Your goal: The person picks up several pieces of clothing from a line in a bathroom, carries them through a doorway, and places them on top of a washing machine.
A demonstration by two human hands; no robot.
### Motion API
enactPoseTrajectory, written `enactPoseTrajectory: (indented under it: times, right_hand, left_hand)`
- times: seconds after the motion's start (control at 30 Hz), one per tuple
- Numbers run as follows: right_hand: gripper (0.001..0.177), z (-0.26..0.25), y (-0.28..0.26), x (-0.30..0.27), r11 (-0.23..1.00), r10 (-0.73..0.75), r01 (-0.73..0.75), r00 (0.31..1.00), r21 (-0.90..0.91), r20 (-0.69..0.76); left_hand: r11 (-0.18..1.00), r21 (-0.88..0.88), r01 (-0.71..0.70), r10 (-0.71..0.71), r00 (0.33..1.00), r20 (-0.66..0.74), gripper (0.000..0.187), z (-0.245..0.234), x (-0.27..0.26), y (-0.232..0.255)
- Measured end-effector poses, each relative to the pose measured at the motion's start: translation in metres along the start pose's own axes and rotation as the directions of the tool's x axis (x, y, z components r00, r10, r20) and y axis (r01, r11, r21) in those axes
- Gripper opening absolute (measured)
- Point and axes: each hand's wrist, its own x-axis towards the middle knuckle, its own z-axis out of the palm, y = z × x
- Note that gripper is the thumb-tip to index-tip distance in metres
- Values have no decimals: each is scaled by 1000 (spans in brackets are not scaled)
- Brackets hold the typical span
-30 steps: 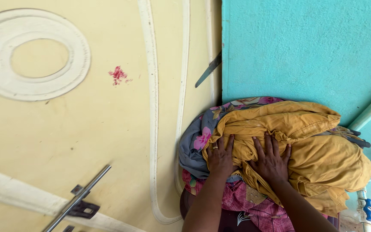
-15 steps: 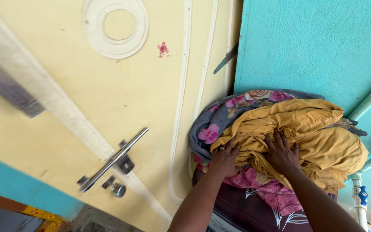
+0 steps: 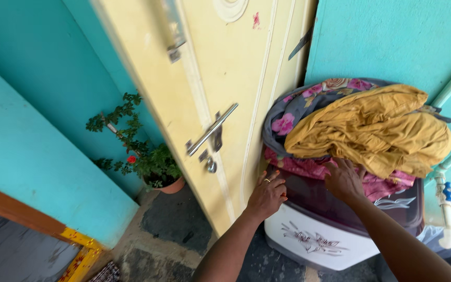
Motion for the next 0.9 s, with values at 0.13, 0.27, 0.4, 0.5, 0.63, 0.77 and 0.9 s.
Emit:
enactPoseTrajectory:
  times: [0.13,0.27,0.4,0.5,0.63,0.77,0.9]
  right_hand:
    - [39,-8,-69,-51,998,-57,57,992,1,113]
    - [34,-17,-124,-91,984,-178,175,972,36,155]
    - [34,-28,-169,-115,961,-274,265,948,76,160]
    - [34,-35,-195,-125,927,-373,354,910,127,182]
    - [34,-40,-219,-147,904,-427,408,858,125,287]
    - [33,-35,-227,-173,880,-475,442,820,174,320]
    - [40,-23,-231,-208,856,-517,477,794,200,318]
  left_hand:
    - [1000,-20,15,-16,995,-96,26,-27,-65,4]
    - [997,16,76,-74,993,-90,24,-46,-115,0]
    - [993,53,106,-94,978,-188,17,-60,-153,-8]
    - [981,57,187,-174,968,-178,20,-75,-179,-4]
    - [930,129,344,-342,939,-40,53,-93,-213,11]
    - [882,165,441,-453,891,41,69,-91,-242,30]
    - [858,202,472,-493,867,71,85,-84,-264,51]
